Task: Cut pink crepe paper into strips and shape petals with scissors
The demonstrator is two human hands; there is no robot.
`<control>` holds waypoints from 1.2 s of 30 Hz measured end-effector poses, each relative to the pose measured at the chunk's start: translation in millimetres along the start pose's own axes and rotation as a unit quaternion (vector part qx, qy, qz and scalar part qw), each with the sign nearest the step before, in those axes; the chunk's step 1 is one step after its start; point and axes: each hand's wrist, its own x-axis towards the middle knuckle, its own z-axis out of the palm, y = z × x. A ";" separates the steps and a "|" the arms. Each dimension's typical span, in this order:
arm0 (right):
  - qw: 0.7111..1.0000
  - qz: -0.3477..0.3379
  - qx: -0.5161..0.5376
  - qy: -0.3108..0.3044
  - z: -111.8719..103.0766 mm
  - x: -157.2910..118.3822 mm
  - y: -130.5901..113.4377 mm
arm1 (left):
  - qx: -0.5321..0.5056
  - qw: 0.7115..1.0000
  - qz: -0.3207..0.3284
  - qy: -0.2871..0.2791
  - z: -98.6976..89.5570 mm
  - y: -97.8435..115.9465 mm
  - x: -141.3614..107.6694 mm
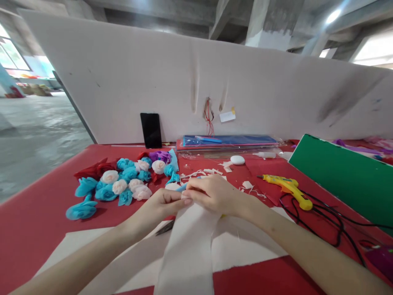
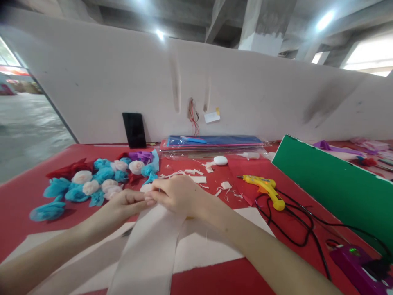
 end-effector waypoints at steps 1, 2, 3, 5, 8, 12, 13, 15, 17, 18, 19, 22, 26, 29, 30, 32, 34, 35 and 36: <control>1.000 -0.010 -0.011 -0.003 1.2 2.0 1.4 | -0.009 1.000 -0.003 -0.006 -0.5 0.1 -0.2; 1.000 -0.015 -0.020 -0.002 2.1 3.2 2.8 | -0.020 1.000 -0.005 -0.012 -0.8 0.2 -0.2; 1.000 -0.015 -0.027 0.005 2.5 3.9 4.0 | -0.031 0.999 -0.008 -0.018 -1.1 0.1 -0.2; 0.999 -0.003 -0.035 0.027 1.9 4.0 5.9 | -0.051 0.998 -0.017 -0.026 -0.9 -0.6 0.2; 0.996 0.028 -0.044 0.074 -2.7 2.9 8.1 | -0.069 0.996 -0.047 -0.040 0.0 -3.6 0.7; 0.985 0.066 -0.060 0.147 -13.5 -0.1 14.4 | -0.067 0.992 -0.097 -0.046 -0.3 -6.0 0.4; 0.981 0.076 -0.065 0.164 -16.7 -1.7 16.5 | -0.062 0.991 -0.108 -0.048 -1.0 -5.5 0.0; 0.973 0.096 -0.078 0.194 -23.4 -6.5 20.7 | -0.049 0.989 -0.129 -0.056 -2.8 -3.2 -1.1; 0.965 0.116 -0.093 0.217 -30.5 -13.7 24.2 | -0.036 0.987 -0.143 -0.071 -5.3 -0.1 -2.7; 0.961 0.126 -0.101 0.226 -34.2 -18.2 25.7 | -0.028 0.986 -0.145 -0.081 -6.7 1.1 -3.5; 0.956 0.136 -0.108 0.235 -38.0 -23.3 27.1 | -0.020 0.985 -0.144 -0.091 -8.3 2.1 -4.2; 0.940 0.164 -0.132 0.268 -49.8 -41.9 31.3 | 0.003 0.984 -0.131 -0.125 -13.6 2.2 -5.0; 0.907 0.210 -0.159 0.329 -62.4 -72.2 37.6 | 0.015 0.986 -0.098 -0.136 -20.7 -0.7 -3.3; 0.877 0.246 -0.167 0.378 -65.8 -94.4 41.5 | 0.004 0.986 -0.094 -0.135 -23.2 -3.7 -0.8; 0.868 0.256 -0.166 0.392 -65.6 -100.8 42.6 | -0.005 0.987 -0.094 -0.132 -23.0 -5.3 0.3; 0.851 0.272 -0.163 0.419 -63.3 -111.4 44.4 | -0.032 0.989 -0.088 -0.115 -21.0 -9.3 2.6; 0.834 0.288 -0.158 0.444 -59.4 -118.7 46.3 | -0.061 0.992 -0.074 -0.087 -17.1 -13.1 4.6; 0.826 0.295 -0.155 0.455 -57.2 -121.2 47.3 | -0.075 0.992 -0.066 -0.073 -14.6 -14.5 5.2; 0.819 0.302 -0.150 0.465 -55.2 -122.9 48.4 | -0.087 0.993 -0.059 -0.062 -11.9 -15.3 5.4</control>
